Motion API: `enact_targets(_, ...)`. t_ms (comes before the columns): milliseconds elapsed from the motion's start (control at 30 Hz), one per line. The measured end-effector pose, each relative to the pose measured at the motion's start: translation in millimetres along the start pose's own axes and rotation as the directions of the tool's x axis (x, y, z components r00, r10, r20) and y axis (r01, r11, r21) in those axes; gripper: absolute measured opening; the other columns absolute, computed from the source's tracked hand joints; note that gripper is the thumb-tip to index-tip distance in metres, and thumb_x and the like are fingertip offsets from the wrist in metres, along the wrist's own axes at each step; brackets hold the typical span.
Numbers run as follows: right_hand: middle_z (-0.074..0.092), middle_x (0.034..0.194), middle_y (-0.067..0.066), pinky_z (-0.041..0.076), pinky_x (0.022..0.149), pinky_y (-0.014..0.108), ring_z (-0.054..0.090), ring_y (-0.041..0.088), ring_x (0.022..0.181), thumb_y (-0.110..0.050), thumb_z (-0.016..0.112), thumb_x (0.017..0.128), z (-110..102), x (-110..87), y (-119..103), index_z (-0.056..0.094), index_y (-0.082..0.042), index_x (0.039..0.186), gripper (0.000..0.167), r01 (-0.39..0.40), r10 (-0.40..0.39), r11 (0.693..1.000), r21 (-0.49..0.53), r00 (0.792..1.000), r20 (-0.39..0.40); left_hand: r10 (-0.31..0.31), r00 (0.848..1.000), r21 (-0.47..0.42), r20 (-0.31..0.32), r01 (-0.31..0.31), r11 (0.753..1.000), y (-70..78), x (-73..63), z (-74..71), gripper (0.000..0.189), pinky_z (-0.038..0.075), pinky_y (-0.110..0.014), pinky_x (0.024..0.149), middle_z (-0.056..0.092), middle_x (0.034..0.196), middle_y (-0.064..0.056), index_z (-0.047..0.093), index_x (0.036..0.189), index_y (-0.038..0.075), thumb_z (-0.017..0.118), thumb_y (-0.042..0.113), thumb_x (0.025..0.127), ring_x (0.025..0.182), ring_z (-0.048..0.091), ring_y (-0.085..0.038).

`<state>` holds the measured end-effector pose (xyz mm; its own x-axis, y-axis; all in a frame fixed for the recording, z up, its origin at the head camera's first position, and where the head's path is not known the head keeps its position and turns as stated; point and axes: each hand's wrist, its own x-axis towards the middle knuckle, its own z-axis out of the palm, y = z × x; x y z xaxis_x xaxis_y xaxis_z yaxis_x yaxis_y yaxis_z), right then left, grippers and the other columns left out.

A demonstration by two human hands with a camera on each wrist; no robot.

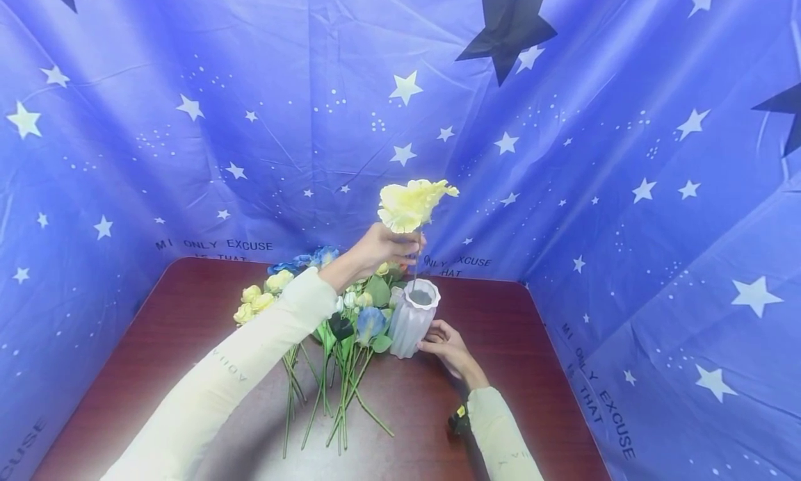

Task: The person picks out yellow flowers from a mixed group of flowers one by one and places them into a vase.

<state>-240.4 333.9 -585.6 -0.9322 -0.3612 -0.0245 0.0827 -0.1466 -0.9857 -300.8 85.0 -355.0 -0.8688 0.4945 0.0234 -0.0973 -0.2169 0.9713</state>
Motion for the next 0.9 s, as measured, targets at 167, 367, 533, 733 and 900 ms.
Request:
enact_targets(167,0.071,0.111,-0.005,0.06,0.086,0.024,0.069,0.009,0.103,0.022,0.054,0.09,0,0.4,1,0.06,-0.019,0.114,0.048,-0.005,0.005,1.0,-0.002,1.0,-0.003,-0.024,0.999,0.079,0.037,0.021,0.997,-0.9,2.5,0.8,0.028,0.061,-0.042,0.096,0.067,0.127,-0.028,0.065,0.123,-0.012,0.063,-0.007,0.096,0.117,0.069,-0.037)
enact_targets(367,0.07,0.111,-0.004,0.06,0.086,0.024,0.069,0.009,0.102,0.024,0.054,0.09,1,-0.2,-1,0.061,-0.018,0.114,0.049,-0.011,0.011,1.0,0.001,1.0,-0.004,-0.051,0.996,0.104,0.077,0.043,0.994,-1.6,1.9,1.6,0.027,0.059,-0.047,0.099,0.067,0.126,-0.029,0.064,0.122,-0.014,0.062,-0.008,0.096,0.117,0.068,-0.039)
enact_targets(533,0.071,0.11,-0.003,0.06,0.086,0.023,0.07,0.009,0.101,0.024,0.055,0.088,1,0.2,0,0.06,-0.017,0.113,0.048,-0.006,0.006,1.0,-0.001,1.0,-0.006,-0.061,0.993,0.126,0.103,0.048,0.991,-2.6,0.9,3.4,0.027,0.058,-0.048,0.101,0.068,0.125,-0.029,0.065,0.122,-0.013,0.062,-0.006,0.097,0.112,0.07,-0.035)
enact_targets(733,0.07,0.112,-0.003,0.06,0.088,0.024,0.069,0.009,0.104,0.021,0.057,0.089,-1,1.4,2,0.059,-0.015,0.115,0.045,0.013,-0.013,1.0,-0.012,1.0,0.018,-0.051,0.993,0.169,0.105,0.033,0.985,-5.9,2.8,7.6,0.026,0.062,-0.04,0.094,0.069,0.123,-0.027,0.066,0.122,-0.011,0.062,-0.005,0.097,0.109,0.071,-0.033)
enact_targets(900,0.07,0.112,-0.003,0.06,0.088,0.025,0.069,0.009,0.104,0.02,0.058,0.089,-1,1.1,2,0.058,-0.015,0.117,0.044,0.008,-0.007,1.0,-0.02,1.0,0.022,-0.066,0.993,0.214,0.097,0.044,0.976,-11.1,5.8,10.6,0.021,0.063,-0.039,0.091,0.07,0.122,-0.026,0.067,0.116,-0.013,0.062,-0.007,0.096,0.107,0.072,-0.032)
